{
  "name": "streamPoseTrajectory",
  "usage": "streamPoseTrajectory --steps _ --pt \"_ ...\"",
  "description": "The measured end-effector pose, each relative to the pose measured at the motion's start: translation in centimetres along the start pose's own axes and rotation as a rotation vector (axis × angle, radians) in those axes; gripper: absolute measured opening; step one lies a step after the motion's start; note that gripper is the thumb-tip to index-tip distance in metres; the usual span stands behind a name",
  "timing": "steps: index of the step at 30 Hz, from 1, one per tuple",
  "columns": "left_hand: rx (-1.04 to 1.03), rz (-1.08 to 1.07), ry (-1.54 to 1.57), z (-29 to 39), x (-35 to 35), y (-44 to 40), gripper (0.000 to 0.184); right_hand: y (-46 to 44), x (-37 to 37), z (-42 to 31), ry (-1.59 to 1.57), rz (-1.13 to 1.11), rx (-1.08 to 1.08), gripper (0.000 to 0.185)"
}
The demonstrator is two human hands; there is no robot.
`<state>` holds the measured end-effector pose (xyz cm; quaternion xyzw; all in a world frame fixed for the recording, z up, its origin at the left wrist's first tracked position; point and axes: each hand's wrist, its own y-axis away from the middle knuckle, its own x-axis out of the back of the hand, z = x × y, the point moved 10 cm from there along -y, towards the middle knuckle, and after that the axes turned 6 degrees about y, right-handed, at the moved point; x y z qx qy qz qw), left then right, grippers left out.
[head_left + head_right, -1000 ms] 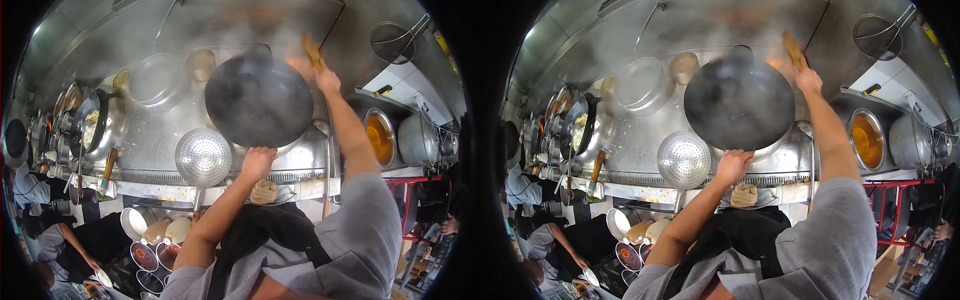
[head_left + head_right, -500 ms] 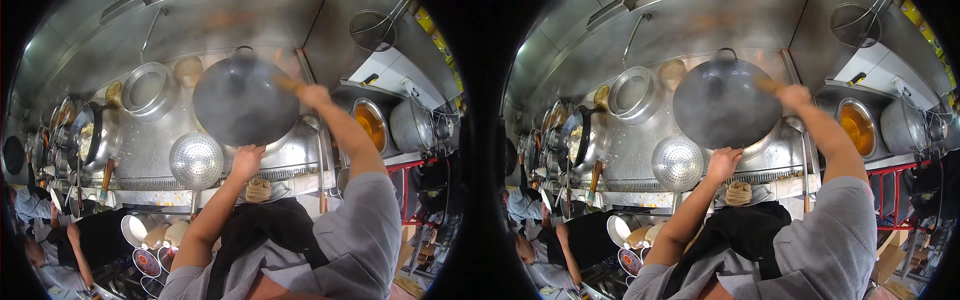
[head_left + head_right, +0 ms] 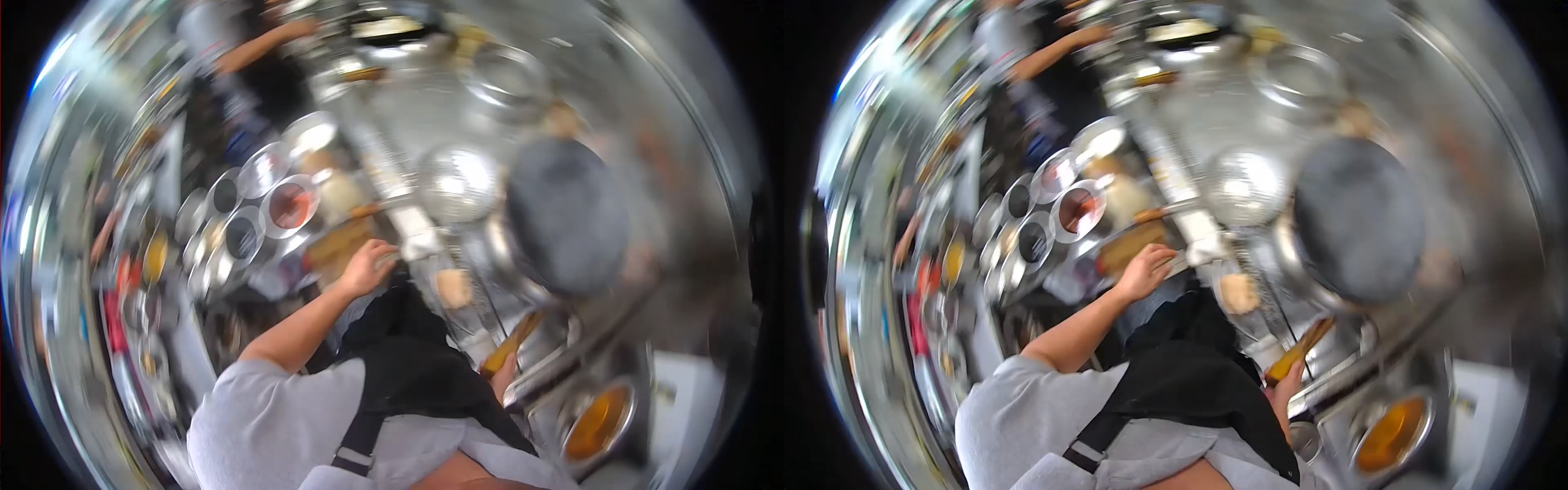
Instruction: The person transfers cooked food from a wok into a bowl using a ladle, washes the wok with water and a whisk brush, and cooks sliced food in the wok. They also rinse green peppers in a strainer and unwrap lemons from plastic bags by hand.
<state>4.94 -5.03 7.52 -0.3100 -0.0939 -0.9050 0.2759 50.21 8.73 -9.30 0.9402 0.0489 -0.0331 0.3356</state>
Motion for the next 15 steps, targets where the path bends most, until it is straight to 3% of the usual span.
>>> streamPoseTrajectory --steps 2,5,9,15 --pt "0.124 0.044 0.043 -1.4 1.5 6.0 0.029 2.1 -1.9 -0.3 0.256 -0.063 -0.153 0.049" --pt "0.204 0.078 0.050 -2.4 3.0 13.5 0.027 0.5 -11.7 -4.7 0.459 -0.445 -0.041 0.046" --pt "0.211 0.356 0.037 -3.1 9.0 20.8 0.025 5.1 -27.9 -6.7 0.628 -0.883 0.107 0.042" --pt "0.237 0.690 -0.037 -7.2 17.9 32.0 0.023 14.9 -39.5 -2.1 0.760 -1.168 0.140 0.037"
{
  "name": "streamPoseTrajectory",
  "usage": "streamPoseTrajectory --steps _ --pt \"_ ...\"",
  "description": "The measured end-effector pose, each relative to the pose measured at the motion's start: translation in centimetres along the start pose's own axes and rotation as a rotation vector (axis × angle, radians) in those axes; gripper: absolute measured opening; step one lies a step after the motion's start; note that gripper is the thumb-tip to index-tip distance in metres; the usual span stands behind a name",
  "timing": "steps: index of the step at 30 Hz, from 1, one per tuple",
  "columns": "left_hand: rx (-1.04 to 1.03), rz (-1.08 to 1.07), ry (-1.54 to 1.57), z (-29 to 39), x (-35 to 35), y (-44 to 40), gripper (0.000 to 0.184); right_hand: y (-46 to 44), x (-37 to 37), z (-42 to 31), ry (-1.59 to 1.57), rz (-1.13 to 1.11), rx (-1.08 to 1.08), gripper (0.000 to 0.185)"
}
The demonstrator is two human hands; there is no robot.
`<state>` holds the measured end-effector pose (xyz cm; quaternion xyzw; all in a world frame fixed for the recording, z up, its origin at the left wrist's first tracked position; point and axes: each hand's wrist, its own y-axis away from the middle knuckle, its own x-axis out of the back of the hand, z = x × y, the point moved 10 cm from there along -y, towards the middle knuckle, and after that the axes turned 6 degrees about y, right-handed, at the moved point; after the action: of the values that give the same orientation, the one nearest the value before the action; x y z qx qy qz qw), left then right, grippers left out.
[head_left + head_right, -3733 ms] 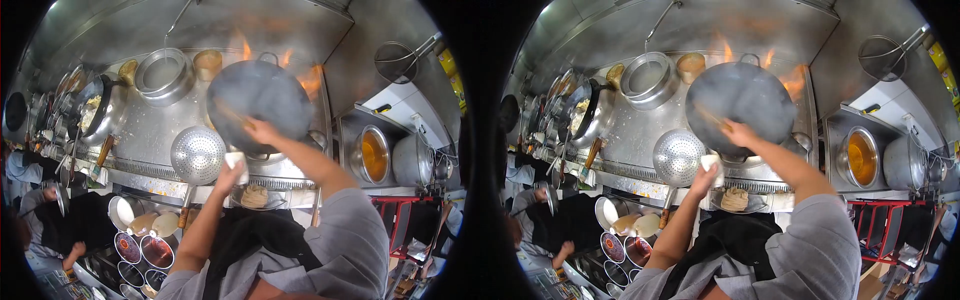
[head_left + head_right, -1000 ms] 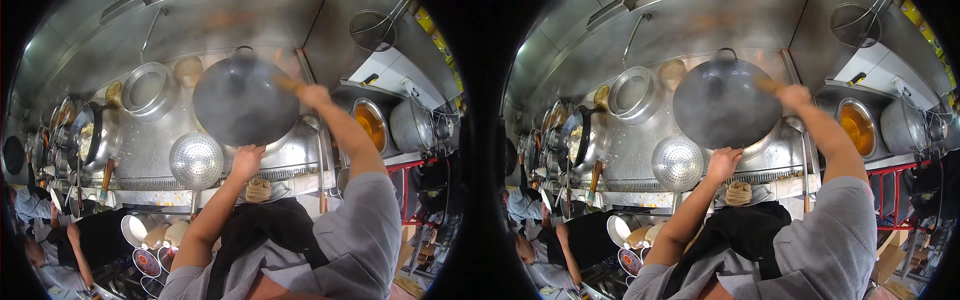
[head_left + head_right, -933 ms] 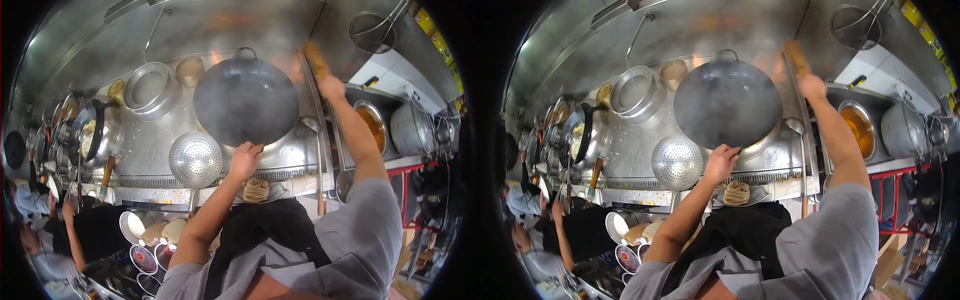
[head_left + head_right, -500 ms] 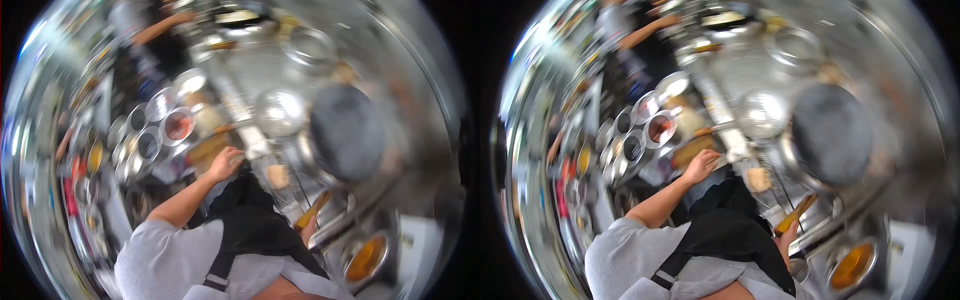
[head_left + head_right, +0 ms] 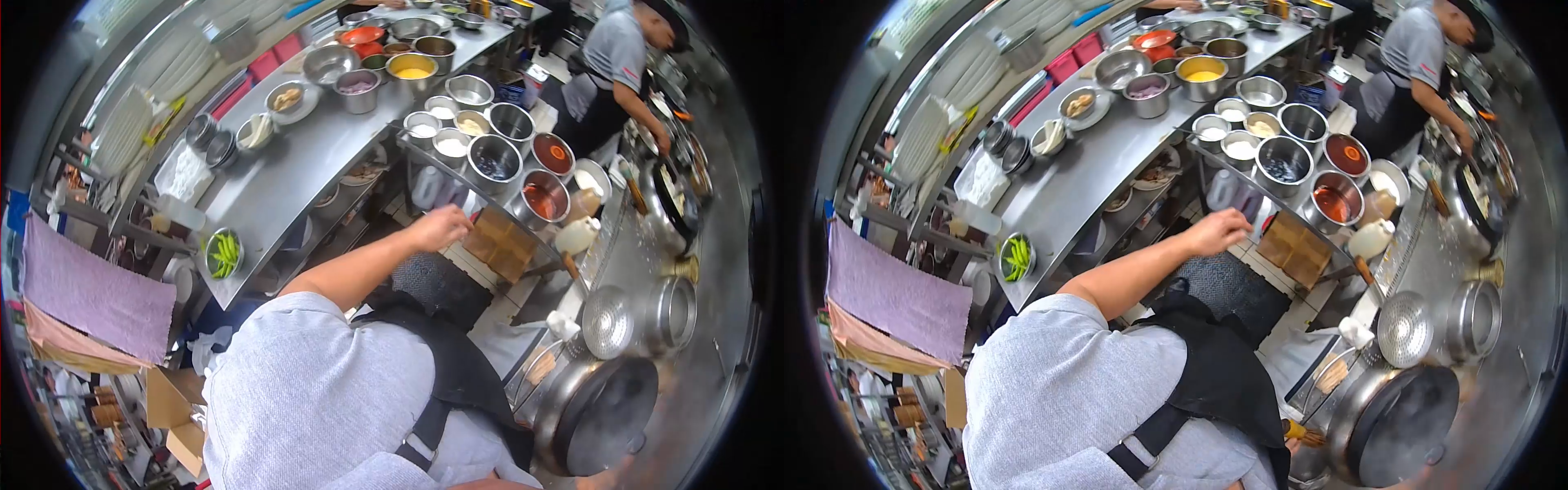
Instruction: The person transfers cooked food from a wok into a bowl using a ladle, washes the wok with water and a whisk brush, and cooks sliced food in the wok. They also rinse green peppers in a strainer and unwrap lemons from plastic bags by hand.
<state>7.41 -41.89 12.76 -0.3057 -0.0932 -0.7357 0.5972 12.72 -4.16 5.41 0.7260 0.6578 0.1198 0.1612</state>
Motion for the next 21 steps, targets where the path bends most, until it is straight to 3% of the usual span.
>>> streamPoseTrajectory --steps 6,12,16,18,21 --pt "0.272 0.483 -0.053 -12.4 20.5 7.5 0.024 0.8 -6.3 6.2 0.014 0.001 -0.142 0.034" --pt "0.598 0.930 0.394 -30.4 37.2 16.2 0.022 3.0 -9.4 13.6 -0.037 0.227 -0.287 0.031" --pt "0.702 1.123 0.480 -38.4 45.1 19.1 0.030 5.8 -10.6 17.0 -0.077 0.354 -0.374 0.030" --pt "1.035 1.462 -0.024 -39.6 49.3 24.5 0.041 7.4 -11.1 18.0 -0.103 0.405 -0.403 0.030" --pt "1.088 1.675 0.496 -41.3 47.3 29.0 0.059 9.5 -11.1 19.4 -0.140 0.471 -0.428 0.030"
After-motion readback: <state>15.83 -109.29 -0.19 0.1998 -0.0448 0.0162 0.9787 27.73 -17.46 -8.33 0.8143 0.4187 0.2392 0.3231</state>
